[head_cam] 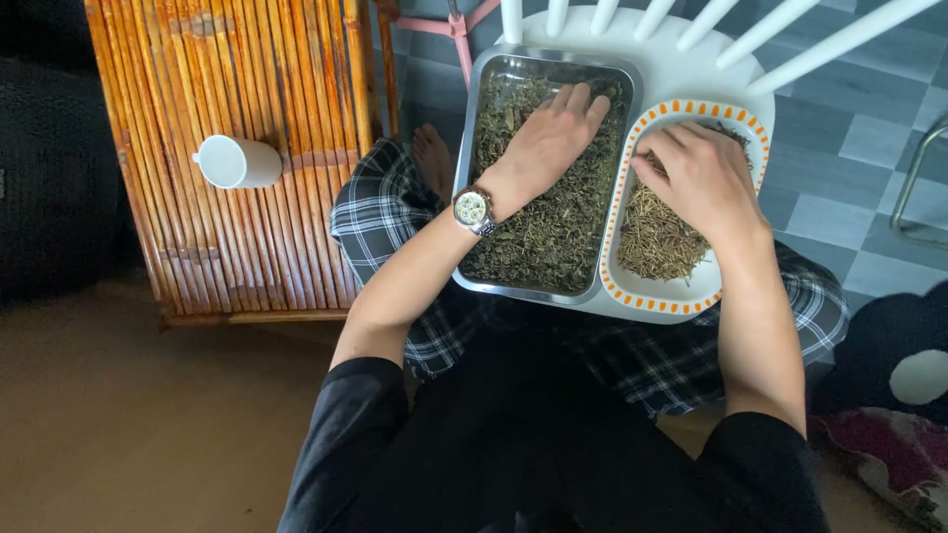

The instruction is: Sorting dried tea leaves by hand to remove stems and debris into separate compartments of a tray

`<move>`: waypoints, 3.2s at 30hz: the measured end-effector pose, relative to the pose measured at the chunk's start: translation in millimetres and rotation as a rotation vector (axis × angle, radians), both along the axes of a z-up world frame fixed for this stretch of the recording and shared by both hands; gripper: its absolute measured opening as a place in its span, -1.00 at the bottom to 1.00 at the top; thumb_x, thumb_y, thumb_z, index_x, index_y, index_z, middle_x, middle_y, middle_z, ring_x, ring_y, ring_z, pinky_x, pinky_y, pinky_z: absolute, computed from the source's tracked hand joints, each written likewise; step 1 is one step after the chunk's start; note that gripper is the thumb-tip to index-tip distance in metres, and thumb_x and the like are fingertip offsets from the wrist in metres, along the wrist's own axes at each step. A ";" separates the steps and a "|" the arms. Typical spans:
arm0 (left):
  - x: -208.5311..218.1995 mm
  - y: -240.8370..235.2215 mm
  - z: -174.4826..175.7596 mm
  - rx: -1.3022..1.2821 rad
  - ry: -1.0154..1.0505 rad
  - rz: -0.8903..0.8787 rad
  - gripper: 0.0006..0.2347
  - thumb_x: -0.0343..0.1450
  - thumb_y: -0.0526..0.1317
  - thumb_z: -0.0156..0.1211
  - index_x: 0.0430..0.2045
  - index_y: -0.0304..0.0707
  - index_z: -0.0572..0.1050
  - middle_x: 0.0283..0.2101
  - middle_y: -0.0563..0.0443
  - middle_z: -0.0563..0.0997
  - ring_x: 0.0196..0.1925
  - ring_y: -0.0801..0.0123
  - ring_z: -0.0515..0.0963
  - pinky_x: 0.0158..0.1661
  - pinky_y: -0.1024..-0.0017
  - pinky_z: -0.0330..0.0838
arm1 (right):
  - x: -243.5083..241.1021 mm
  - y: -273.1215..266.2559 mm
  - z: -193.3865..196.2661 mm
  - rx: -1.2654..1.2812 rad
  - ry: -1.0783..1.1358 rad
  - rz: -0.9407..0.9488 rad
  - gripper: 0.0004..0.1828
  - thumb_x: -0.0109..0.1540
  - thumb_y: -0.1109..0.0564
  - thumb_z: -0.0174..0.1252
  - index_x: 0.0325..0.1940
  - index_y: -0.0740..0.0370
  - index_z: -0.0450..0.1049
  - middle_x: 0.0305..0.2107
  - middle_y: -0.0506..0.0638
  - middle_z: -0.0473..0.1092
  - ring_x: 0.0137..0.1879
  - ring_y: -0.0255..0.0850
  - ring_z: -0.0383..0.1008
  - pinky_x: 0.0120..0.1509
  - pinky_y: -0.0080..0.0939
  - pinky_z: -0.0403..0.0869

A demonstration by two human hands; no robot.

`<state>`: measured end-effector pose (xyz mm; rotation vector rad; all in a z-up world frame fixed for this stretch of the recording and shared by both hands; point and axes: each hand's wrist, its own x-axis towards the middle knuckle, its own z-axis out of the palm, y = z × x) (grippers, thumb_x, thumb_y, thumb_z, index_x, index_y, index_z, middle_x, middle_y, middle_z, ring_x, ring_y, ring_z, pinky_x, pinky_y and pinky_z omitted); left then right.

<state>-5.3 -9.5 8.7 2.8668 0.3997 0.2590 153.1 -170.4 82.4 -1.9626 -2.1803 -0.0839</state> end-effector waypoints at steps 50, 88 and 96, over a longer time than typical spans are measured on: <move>-11.5 0.0 58.2 -0.157 -0.435 -0.278 -0.72 0.48 -0.13 0.28 -0.36 -0.21 0.24 -0.47 0.04 0.39 -0.50 0.38 0.34 -0.45 0.42 0.33 | -17.0 11.8 -16.1 0.114 0.485 0.042 -0.89 0.37 0.36 0.31 -0.12 0.41 0.49 -0.25 0.12 0.44 -0.15 -0.09 0.44 0.00 -0.13 0.47; -0.3 22.0 -6.3 0.054 -0.124 -0.032 -0.79 0.33 -0.24 0.43 -0.42 -0.25 0.44 -0.31 0.02 0.43 -0.32 0.24 0.45 -0.39 0.32 0.44 | -19.4 7.6 -17.8 0.100 0.347 0.153 -0.94 0.36 0.28 0.35 -0.21 0.31 0.62 -0.30 0.02 0.51 -0.18 -0.16 0.49 -0.14 -0.22 0.55; 8.1 16.6 -31.2 0.196 0.058 0.094 -0.68 0.11 -0.49 0.44 -0.34 -0.25 0.52 -0.25 -0.03 0.53 -0.21 0.21 0.52 -0.23 0.36 0.51 | -5.4 6.6 -16.9 0.190 0.123 0.038 -0.89 0.39 0.27 0.37 -0.21 0.26 0.56 -0.28 0.00 0.47 -0.14 -0.13 0.48 -0.09 -0.21 0.53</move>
